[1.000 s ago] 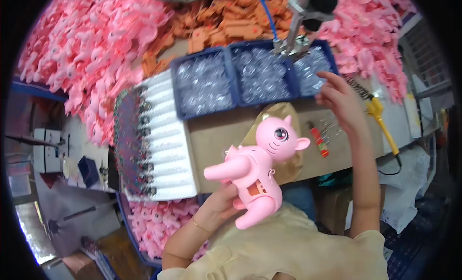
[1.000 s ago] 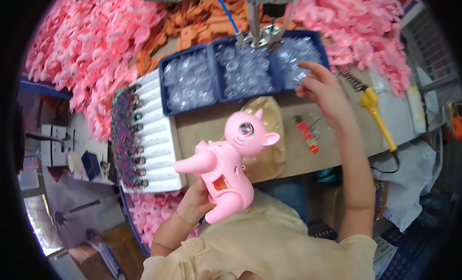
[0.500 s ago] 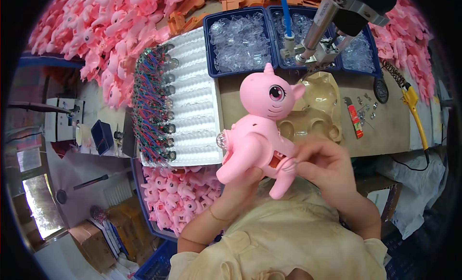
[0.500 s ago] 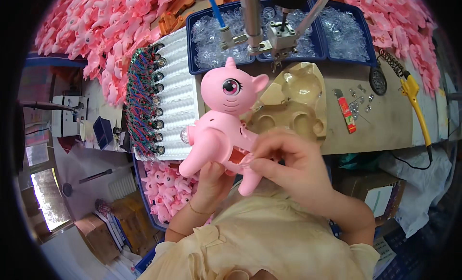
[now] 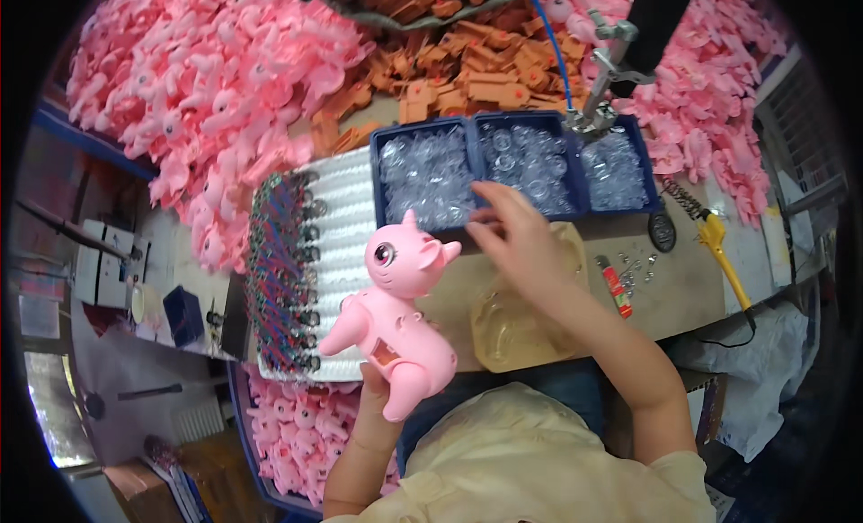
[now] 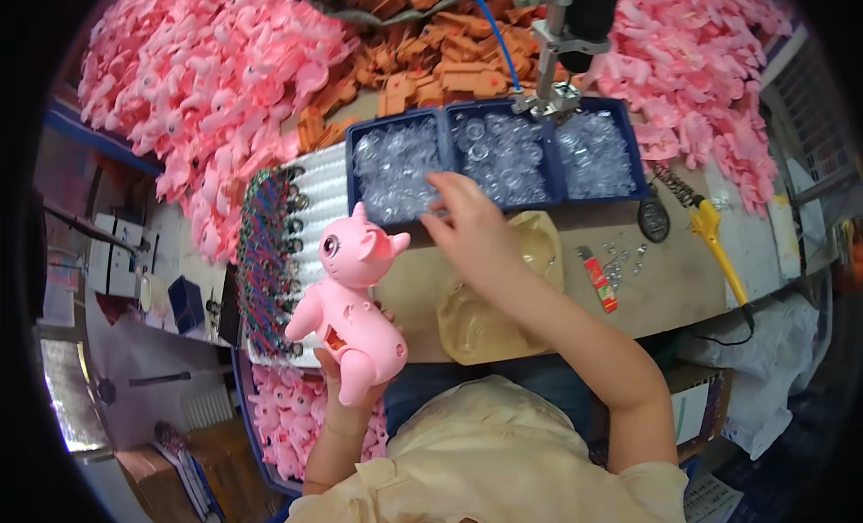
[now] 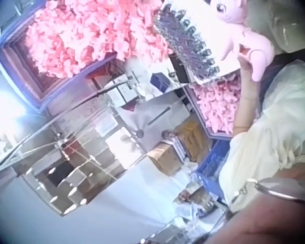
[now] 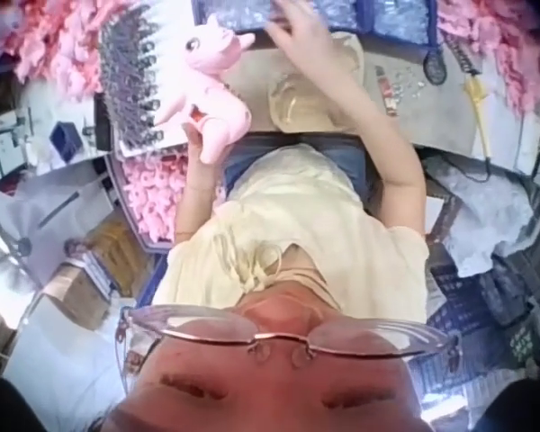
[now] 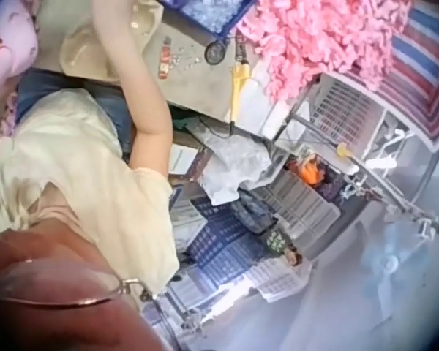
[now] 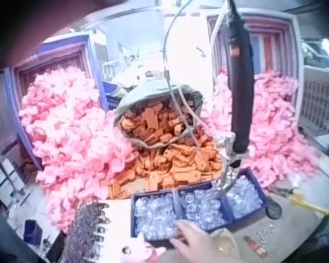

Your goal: Assembling and soldering electronic components into plastic pony toys at a factory workbench.

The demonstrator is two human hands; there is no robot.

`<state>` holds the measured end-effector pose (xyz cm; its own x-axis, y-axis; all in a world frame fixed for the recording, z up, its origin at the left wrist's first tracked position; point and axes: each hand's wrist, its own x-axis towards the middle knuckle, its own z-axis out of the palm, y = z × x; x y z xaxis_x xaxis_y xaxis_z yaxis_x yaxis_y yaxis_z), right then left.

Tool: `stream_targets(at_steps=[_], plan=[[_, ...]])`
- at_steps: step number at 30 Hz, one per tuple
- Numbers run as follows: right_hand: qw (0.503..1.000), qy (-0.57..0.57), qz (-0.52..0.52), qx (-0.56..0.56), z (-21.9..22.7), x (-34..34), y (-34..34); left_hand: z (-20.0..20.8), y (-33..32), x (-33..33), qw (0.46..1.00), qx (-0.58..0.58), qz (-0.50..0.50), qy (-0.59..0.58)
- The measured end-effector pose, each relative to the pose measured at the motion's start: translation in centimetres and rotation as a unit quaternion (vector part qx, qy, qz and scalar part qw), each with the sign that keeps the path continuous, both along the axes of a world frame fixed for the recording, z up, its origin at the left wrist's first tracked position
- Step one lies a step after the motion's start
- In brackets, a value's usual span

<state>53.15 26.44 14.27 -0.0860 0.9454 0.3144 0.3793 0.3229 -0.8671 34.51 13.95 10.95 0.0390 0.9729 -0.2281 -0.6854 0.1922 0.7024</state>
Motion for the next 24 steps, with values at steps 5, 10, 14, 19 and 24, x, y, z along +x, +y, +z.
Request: stream_targets(at_steps=[5,10,14,19,24], plan=[[0.980,-0.194,0.052,0.014,2.0,4.7,-0.8,0.9,-0.3,-2.2,0.998,-0.031,-0.042,-0.031],[0.901,-0.399,-0.169,0.004,0.7,13.7,3.8,0.6,1.3,-0.4,0.994,-0.040,-0.097,-0.043],[0.850,-0.496,-0.169,0.055,-2.9,15.6,7.5,1.5,2.3,2.3,0.989,-0.068,-0.119,-0.058],[0.843,-0.519,-0.140,0.010,-2.8,16.3,7.0,0.9,0.7,1.6,0.990,-0.064,-0.120,-0.036],[0.977,0.023,-0.194,-0.087,0.7,14.5,2.8,0.6,-0.4,1.5,0.992,-0.083,-0.091,-0.010]])
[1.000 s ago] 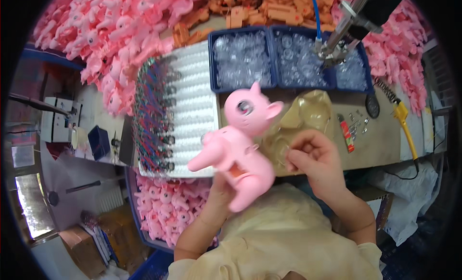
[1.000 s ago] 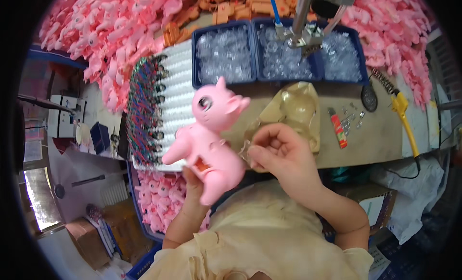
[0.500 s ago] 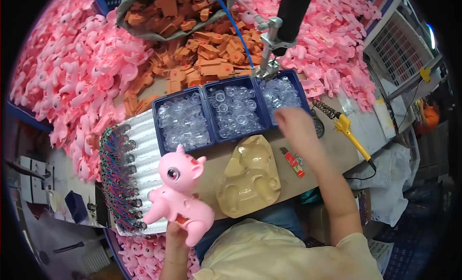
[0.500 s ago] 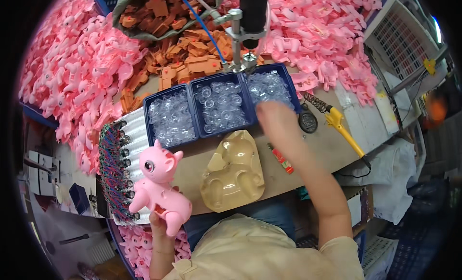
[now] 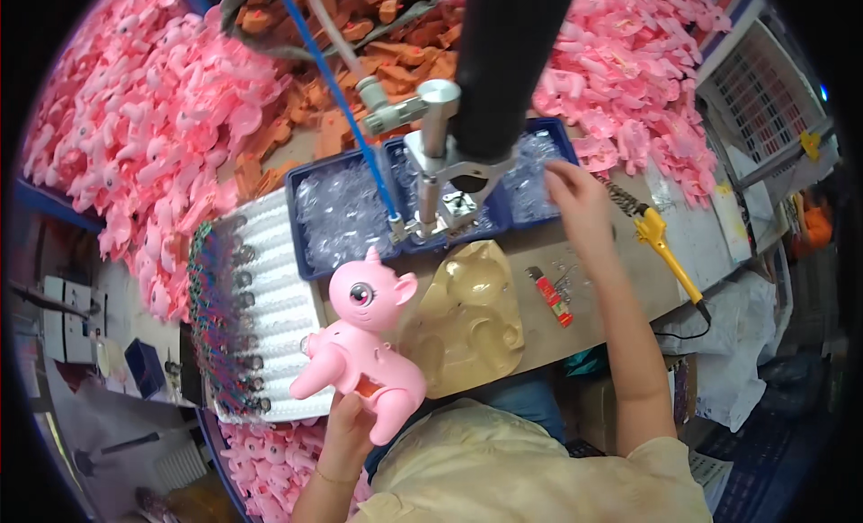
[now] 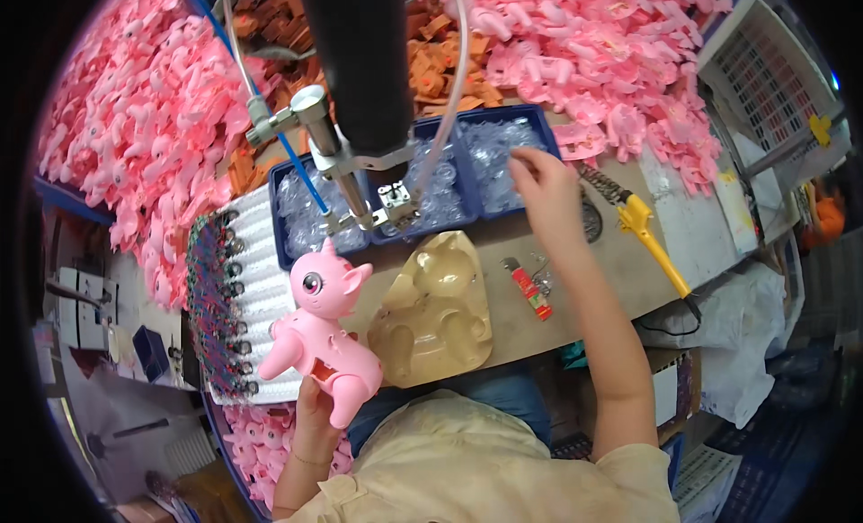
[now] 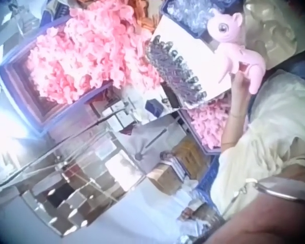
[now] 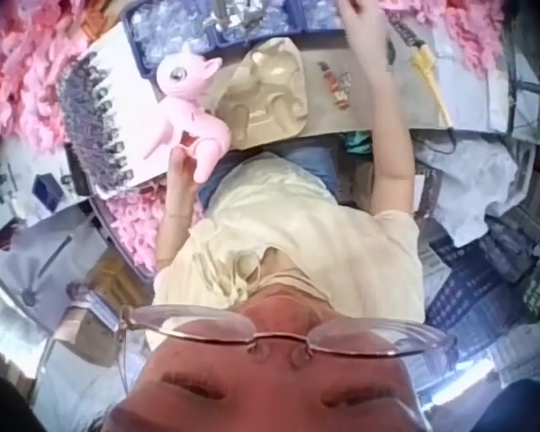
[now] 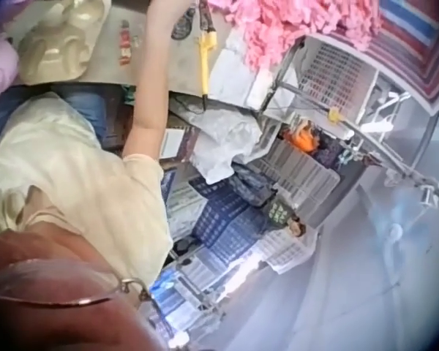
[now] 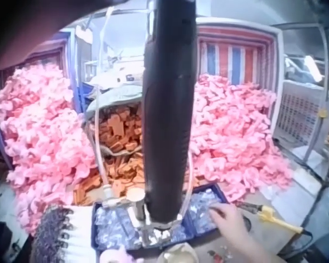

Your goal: Assembling and soldering electronic components into plastic pony toys at a factory workbench.

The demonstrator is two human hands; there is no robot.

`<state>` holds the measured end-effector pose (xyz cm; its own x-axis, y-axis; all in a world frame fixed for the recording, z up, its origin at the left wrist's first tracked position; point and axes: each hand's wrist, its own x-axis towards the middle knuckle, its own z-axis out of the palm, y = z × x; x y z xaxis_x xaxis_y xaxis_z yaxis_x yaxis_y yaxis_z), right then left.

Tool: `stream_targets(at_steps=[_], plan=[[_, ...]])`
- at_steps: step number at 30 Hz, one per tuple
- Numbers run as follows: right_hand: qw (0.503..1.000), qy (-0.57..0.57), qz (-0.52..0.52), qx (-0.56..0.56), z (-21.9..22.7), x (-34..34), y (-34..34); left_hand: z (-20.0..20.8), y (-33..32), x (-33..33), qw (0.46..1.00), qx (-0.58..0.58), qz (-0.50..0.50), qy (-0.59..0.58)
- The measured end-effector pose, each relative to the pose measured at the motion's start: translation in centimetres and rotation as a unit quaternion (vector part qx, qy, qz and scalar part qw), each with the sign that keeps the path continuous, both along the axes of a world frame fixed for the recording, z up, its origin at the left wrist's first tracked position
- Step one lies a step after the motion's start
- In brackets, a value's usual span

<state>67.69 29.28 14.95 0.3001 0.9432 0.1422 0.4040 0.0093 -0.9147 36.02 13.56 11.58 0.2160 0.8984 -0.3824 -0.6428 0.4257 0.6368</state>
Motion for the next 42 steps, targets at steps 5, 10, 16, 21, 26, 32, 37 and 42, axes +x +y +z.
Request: stream_targets(at_steps=[5,10,16,21,26,32,37,42], plan=[[0.959,0.139,0.224,-0.108,5.1,-5.6,-10.3,-0.7,-1.3,0.3,0.999,0.007,-0.017,0.039],[0.936,0.099,0.333,-0.051,4.2,-10.8,-12.4,2.8,0.3,3.0,0.992,-0.004,-0.099,0.078],[0.927,0.004,0.374,0.018,2.9,-11.8,-12.6,2.3,-0.5,2.7,0.993,0.016,-0.067,0.092],[0.948,0.154,0.249,-0.124,1.6,-12.9,-14.0,2.3,-0.2,2.0,0.987,0.061,-0.091,0.118],[0.851,0.434,0.236,-0.177,1.6,-13.0,-13.6,2.6,-0.4,2.0,0.978,0.110,-0.108,0.140],[0.813,0.437,0.276,-0.270,2.2,-12.8,-13.3,2.3,0.2,1.9,0.959,0.124,-0.137,0.215],[0.784,0.445,0.293,-0.319,2.8,-12.3,-13.7,1.9,0.3,1.6,0.913,0.198,-0.194,0.300],[0.815,0.443,0.288,-0.239,1.9,-12.1,-14.6,3.4,0.7,0.9,0.805,0.341,-0.193,0.446]])
